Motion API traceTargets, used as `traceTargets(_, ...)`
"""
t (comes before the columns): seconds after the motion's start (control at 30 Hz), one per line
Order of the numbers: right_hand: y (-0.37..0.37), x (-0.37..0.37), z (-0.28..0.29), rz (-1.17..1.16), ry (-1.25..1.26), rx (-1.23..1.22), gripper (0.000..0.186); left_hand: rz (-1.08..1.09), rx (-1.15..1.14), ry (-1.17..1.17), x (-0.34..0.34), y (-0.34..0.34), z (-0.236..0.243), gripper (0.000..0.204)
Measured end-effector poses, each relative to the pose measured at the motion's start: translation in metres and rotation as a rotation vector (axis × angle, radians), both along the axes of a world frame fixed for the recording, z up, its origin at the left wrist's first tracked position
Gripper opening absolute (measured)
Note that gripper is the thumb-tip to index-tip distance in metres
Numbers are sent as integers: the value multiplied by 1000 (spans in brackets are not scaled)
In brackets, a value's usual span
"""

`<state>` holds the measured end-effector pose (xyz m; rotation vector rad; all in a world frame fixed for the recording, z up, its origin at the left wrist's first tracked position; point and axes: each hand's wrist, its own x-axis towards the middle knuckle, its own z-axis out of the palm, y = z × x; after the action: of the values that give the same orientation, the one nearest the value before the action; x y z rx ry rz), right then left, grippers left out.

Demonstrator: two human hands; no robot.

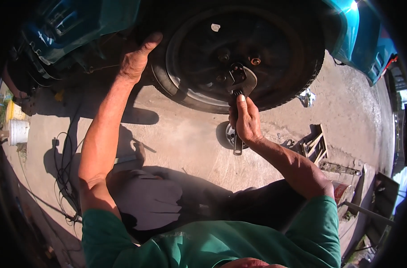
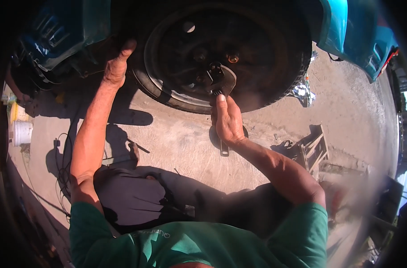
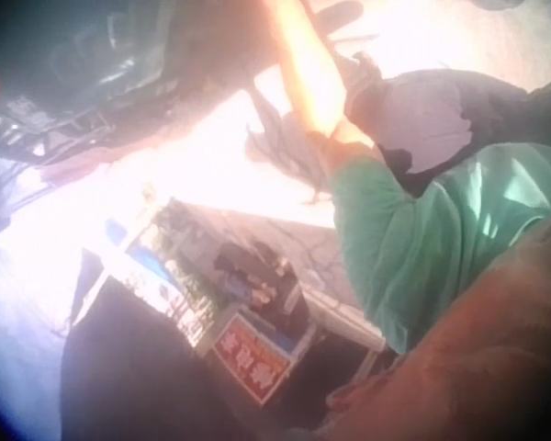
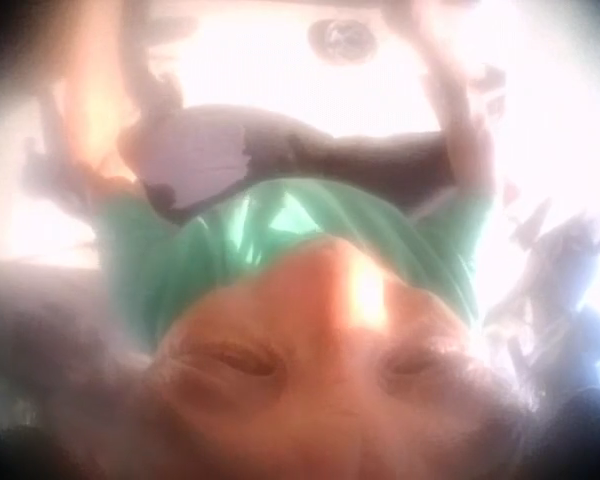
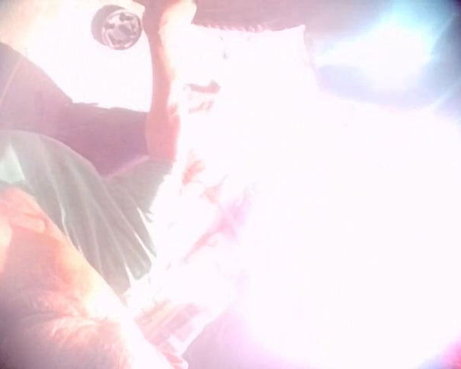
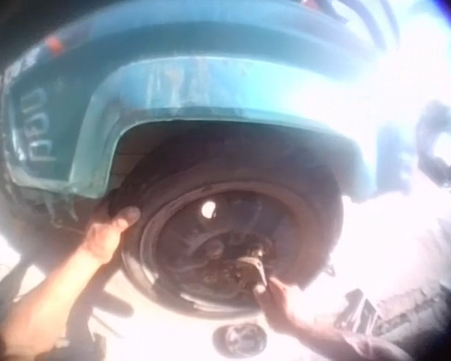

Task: The person loosens several nuts on a wheel using a wrench and then hammers the wheel. The person then places several nuts onto the wheel by hand and tightens them using the wrench before attaching a hubcap.

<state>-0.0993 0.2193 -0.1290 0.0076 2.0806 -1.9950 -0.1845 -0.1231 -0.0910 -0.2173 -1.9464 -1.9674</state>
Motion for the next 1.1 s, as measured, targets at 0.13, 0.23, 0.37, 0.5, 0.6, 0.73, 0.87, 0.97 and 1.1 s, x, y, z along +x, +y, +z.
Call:
traceTargets(0.13, 49, -12, 22, 83, 113, 440, 46, -60, -66, -9, 0, 3, 6, 45)
traceTargets(0.23, 61, -27, 57, 252, 337, 972, 30, -89, -88, -30, 2, -3, 9, 46)
traceTargets(0.37, 59, -37, 95, 332, 438, 1153, 19, -63, -118, -35, 2, -4, 10, 46)
traceTargets(0.5, 56, -41, 93, 293, 459, 1117, 25, -135, -73, -80, 1, -9, 7, 51)
traceTargets(0.6, 55, -40, 77, 260, 474, 1042, 34, -102, -33, -139, 6, 9, 15, 59)
traceTargets(0.73, 41, -36, 47, 142, 271, 893, 44, -28, -51, -57, 3, 4, 13, 67)
traceTargets(0.87, -6, -9, -18, -70, 130, 146, 42, 45, -87, 142, -4, 15, 11, 65)
traceTargets(0.97, -28, -2, -27, -126, 75, -133, 40, 42, -26, 85, -2, 17, 12, 61)
traceTargets(1.1, -24, -5, -19, -54, 26, -155, 38, 25, -89, 2, -6, -1, 6, 58)
